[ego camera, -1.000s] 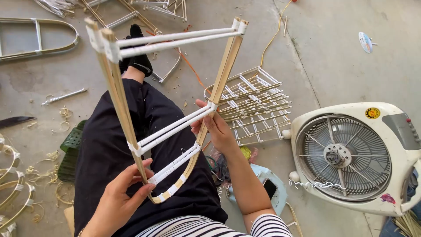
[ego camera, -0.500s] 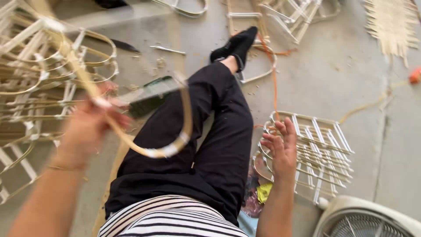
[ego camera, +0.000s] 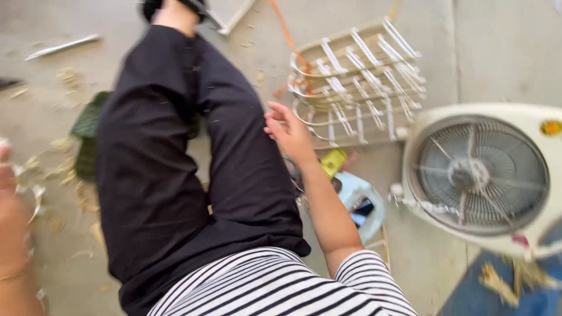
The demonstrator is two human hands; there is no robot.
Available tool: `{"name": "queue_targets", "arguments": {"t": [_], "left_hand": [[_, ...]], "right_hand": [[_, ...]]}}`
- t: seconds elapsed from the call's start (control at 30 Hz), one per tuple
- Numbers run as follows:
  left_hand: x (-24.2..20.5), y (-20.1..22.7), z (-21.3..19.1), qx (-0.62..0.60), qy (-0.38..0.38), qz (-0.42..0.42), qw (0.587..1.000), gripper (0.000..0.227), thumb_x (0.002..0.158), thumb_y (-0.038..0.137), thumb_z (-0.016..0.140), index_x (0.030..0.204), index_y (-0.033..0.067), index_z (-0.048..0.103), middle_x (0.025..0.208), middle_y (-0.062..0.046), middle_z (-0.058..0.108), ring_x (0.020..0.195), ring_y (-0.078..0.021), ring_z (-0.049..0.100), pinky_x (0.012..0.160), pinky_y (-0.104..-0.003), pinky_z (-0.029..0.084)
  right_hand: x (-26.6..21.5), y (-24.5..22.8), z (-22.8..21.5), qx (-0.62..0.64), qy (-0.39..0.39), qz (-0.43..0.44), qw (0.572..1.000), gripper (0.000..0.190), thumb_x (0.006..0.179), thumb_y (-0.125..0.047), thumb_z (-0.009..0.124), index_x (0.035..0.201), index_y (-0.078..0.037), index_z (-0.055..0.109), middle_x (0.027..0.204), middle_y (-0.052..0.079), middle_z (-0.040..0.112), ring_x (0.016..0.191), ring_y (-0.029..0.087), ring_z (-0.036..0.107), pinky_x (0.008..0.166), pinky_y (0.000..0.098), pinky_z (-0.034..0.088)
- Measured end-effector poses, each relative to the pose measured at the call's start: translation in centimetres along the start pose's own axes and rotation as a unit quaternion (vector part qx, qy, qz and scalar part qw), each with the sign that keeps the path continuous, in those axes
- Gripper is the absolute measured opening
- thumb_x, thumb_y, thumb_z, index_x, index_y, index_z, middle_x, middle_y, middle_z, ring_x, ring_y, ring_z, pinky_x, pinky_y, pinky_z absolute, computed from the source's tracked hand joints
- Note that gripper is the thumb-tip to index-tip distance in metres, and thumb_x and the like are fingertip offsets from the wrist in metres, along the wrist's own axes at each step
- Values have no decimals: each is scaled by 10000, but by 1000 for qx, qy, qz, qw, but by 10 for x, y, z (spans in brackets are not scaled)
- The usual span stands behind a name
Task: Assembling bamboo or rattan furniture frames using white tape and shears.
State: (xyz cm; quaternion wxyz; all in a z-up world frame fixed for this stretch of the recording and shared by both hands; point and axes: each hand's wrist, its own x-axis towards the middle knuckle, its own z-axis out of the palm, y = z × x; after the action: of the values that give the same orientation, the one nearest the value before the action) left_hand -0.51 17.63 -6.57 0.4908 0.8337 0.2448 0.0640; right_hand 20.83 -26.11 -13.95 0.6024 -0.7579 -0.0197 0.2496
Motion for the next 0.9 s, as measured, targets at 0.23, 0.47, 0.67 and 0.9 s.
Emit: {"name": "queue_targets", "arguments": {"t": [0.23, 0.47, 0.67, 0.9], "left_hand": [[33, 13, 139, 297, 6, 187, 936, 473, 1082, 445, 627, 1402, 97, 622, 1508, -195, 501, 1467, -462, 379, 1213, -590, 286], [33, -24, 150, 494, 22, 186, 849, 414, 1090, 482, 605, 1395, 205, 643, 1526, -50, 524, 1489, -274, 394, 1256, -440, 260], [47, -1, 154, 508, 25, 170, 844, 388, 1041, 493, 637, 1328, 239, 690, 1470, 2, 575, 1420, -227, 459, 1229, -413, 286], [51, 7, 155, 499, 25, 165, 851, 358, 1023, 484, 646, 1290, 253, 705, 1437, 21, 592, 1390, -208, 480, 1218, -401, 301]], "right_hand": [[80, 136, -69, -8, 131, 126, 983, 459, 969, -236, 658, 1394, -88, 568, 1096, 46, 678, 847, 119, 688, 671, 260, 569], [198, 231, -142, 80, 255, 153, 951, 651, 923, -169, 692, 1483, -101, 365, 975, 81, 615, 744, 147, 642, 540, 332, 542], [254, 199, -162, 320, 437, 209, 814, 581, 913, -164, 685, 1386, -217, 353, 987, 109, 617, 710, 201, 633, 570, 374, 541], [282, 245, -180, 430, 345, 213, 807, 261, 989, -312, 627, 950, -80, 513, 662, 47, 498, 535, 172, 526, 550, 331, 521]]}}
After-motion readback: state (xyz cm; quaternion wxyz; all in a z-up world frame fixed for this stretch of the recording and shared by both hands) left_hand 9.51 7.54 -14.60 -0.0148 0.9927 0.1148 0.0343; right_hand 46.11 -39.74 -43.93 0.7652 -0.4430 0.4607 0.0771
